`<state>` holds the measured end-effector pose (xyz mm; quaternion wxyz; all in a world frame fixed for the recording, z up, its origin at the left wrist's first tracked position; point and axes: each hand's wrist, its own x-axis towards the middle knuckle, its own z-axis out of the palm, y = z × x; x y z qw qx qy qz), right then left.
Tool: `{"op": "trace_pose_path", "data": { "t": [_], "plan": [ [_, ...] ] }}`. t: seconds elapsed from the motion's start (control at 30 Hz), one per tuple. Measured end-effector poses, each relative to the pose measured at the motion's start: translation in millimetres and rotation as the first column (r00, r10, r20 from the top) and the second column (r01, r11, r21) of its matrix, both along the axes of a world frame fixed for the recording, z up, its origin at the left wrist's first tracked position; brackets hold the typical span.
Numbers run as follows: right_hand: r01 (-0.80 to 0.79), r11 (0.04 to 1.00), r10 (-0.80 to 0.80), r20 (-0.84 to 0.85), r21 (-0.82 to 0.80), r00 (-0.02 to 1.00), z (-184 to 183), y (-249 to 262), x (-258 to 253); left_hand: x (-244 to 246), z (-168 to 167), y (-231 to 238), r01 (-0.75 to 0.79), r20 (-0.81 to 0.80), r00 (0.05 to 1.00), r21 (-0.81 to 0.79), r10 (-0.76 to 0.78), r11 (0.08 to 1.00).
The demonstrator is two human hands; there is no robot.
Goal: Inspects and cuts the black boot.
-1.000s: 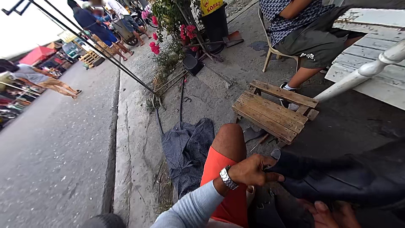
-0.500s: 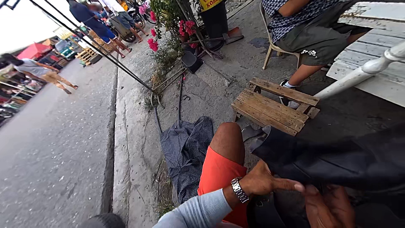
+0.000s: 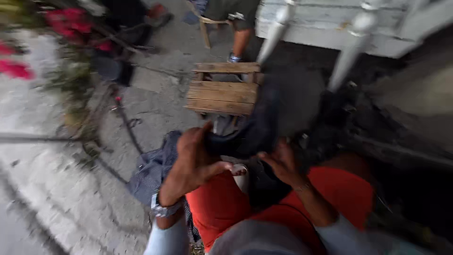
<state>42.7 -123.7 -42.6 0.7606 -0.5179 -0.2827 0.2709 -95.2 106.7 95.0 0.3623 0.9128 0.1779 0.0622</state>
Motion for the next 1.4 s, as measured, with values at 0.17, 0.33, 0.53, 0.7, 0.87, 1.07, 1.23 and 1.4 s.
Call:
{"op": "trace_pose_path", "data": {
  "t": [0.17, 0.33, 0.53, 0.7, 0.87, 1.07, 1.23, 1.4],
  "plan": [
    [-0.178, 0.982, 0.180, 0.027, -0.065, 0.983, -13, 17, -17, 1, -17, 31, 0.103, -0.160, 0.985, 0.210, -0.070, 0.972],
    [-0.209, 0.962, 0.213, 0.005, -0.176, 0.977, -19, 18, -19, -2, -11, -4, 0.325, -0.317, 0.927, 0.405, -0.202, 0.855],
    [-0.232, 0.958, 0.238, 0.018, -0.171, 0.971, -30, 22, -20, -1, -24, -44, 0.327, -0.433, 0.901, 0.615, -0.040, 0.718],
    [-0.274, 0.950, 0.271, -0.040, -0.149, 0.962, -37, 27, -26, 5, -23, -19, 0.321, -0.401, 0.893, 0.245, -0.206, 0.915],
    [-0.291, 0.948, 0.279, -0.108, -0.128, 0.954, -40, 35, -33, 8, -64, -9, 0.220, -0.139, 0.968, 0.051, -0.211, 0.974],
    [-0.452, 0.819, 0.481, -0.007, -0.353, 0.877, -80, 62, 13, 8, -32, 64, -0.025, -0.004, 1.000, -0.045, 0.025, 0.999],
    [-0.013, 0.484, 0.684, 0.369, -0.875, 0.629, -159, 154, 35, 36, -48, 122, -0.434, 0.371, 0.829, -0.044, 0.418, 0.900],
    [0.241, 0.520, 0.653, 0.563, -0.820, 0.507, -203, 250, 35, 47, -53, 110, -0.516, 0.385, 0.759, -0.135, 0.525, 0.846]
  ]
}}
